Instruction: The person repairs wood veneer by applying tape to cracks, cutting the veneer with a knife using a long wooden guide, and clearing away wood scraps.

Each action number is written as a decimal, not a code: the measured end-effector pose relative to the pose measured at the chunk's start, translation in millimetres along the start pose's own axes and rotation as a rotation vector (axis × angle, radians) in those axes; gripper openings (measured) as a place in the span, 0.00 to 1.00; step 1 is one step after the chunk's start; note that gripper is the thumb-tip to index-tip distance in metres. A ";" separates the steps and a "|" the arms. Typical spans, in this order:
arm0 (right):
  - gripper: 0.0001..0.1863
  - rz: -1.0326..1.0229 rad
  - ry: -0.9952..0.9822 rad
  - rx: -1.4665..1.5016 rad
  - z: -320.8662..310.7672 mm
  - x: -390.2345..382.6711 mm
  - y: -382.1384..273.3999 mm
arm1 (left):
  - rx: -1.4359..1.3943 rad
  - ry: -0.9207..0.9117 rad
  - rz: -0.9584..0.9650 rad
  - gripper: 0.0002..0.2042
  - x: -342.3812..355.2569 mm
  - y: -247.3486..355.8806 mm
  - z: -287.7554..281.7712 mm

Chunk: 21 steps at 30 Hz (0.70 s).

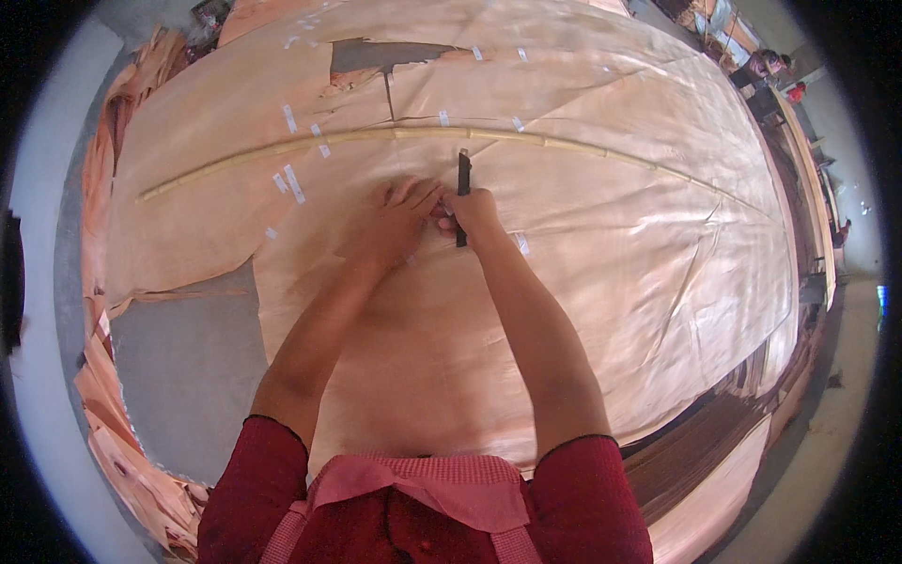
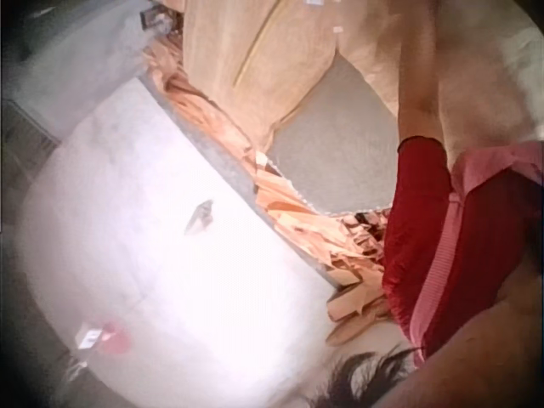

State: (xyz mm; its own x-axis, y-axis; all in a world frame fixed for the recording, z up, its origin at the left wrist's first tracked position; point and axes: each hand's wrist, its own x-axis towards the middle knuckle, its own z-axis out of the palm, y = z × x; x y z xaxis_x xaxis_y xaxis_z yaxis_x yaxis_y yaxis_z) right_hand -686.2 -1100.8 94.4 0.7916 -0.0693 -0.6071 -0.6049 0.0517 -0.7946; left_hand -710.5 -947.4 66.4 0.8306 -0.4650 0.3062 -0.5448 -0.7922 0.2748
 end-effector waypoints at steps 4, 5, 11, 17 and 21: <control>0.07 0.022 -0.127 0.173 -11.0 1.2 4.1 | -0.112 0.017 -0.042 0.19 5.7 3.9 -3.0; 0.08 0.032 -0.164 0.209 -12.0 0.2 4.8 | -0.129 0.011 -0.072 0.19 7.0 3.9 -3.0; 0.08 -0.010 0.036 -0.059 -3.5 -5.0 10.7 | -0.046 0.033 0.028 0.18 4.3 -0.1 3.2; 0.10 -0.522 0.272 -1.446 -9.2 -0.9 -16.5 | 0.123 -0.037 0.048 0.20 2.1 5.0 4.5; 0.08 -0.153 0.061 -0.630 -66.3 -18.5 -30.5 | -0.385 0.017 -0.036 0.18 3.0 -10.0 -11.3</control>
State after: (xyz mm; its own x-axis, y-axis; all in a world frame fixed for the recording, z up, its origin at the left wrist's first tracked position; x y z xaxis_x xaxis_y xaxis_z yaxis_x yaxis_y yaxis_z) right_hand -688.1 -1167.1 130.0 0.8776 -0.0867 -0.4715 -0.4354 -0.5560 -0.7080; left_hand -703.8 -936.4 75.0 0.8496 -0.4308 0.3044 -0.5215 -0.5998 0.6068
